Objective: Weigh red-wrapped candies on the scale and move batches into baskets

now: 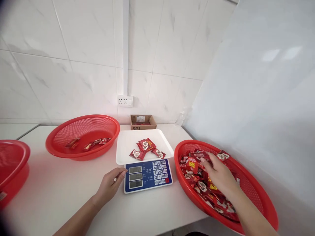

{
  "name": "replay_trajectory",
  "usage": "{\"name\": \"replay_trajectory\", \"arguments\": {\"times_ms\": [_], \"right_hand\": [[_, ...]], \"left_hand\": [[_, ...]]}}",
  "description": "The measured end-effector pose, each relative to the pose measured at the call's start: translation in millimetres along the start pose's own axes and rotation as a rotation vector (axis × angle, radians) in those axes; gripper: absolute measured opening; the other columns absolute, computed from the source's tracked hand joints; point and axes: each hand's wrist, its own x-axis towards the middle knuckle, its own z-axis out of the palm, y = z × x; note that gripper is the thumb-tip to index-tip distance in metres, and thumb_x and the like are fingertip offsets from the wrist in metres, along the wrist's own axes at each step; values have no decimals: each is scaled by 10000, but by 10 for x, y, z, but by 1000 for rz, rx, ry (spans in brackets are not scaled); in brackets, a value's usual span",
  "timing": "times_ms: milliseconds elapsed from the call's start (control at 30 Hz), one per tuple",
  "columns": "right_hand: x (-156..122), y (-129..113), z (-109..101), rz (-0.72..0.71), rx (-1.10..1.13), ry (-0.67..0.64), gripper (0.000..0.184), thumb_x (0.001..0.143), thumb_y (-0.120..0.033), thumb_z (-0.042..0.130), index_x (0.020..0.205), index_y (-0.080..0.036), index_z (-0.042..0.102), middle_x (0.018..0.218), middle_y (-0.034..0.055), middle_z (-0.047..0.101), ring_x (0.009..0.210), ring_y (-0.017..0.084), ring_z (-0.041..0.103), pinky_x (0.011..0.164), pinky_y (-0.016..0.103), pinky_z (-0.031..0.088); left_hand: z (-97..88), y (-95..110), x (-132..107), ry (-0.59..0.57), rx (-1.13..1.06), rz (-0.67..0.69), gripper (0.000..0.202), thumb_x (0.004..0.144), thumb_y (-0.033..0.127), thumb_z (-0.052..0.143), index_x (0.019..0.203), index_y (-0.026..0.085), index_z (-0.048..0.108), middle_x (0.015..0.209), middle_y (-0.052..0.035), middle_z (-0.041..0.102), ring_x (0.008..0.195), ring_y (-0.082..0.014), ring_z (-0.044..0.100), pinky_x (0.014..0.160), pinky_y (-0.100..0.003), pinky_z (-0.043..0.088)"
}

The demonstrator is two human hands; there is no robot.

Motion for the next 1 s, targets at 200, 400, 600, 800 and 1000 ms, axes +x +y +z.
{"name": "replay_trajectory", "arguments": {"times_ms": [200,400,600,800,1000], "right_hand": [[-172,-867,438,-412,171,-165,291,873,-343,375,1033,-248,598,1049,56,628,980,196,592,842,348,486],[-193,-1165,965,-549,43,-139,226,878,-229,365,956,-227,578,964,49,653,931,217,585,763,375,485],[-187,-1153,956,-505,152,-123,183,855,-264,417,913,-226,587,950,39,666,910,195,605,763,334,487],[-241,-1204,785,-406,231,-26,202,852,-332,436,923,-221,590,932,45,663,859,185,615,745,311,485],[-146,-1149,1080,-528,100,-82,235,846,-285,431,930,-231,644,1023,65,650,999,237,573,842,418,478]], "left_hand": [[-4,10,-13,1,7,-14,276,916,354,388,899,205,620,852,-43,664,746,-155,600,664,-255,484],[-15,-3,-14,17,2,4,258,916,329,399,912,200,623,862,-41,667,736,-146,592,660,-251,476],[-30,24,2,29,8,-8,270,915,330,396,912,192,629,844,-43,669,732,-144,594,657,-245,476],[-20,40,-24,16,22,30,274,920,328,392,909,189,628,848,-51,668,765,-151,603,691,-249,475],[-21,23,-10,21,10,9,253,916,319,402,909,185,616,855,-49,666,753,-148,601,660,-244,472]]}}
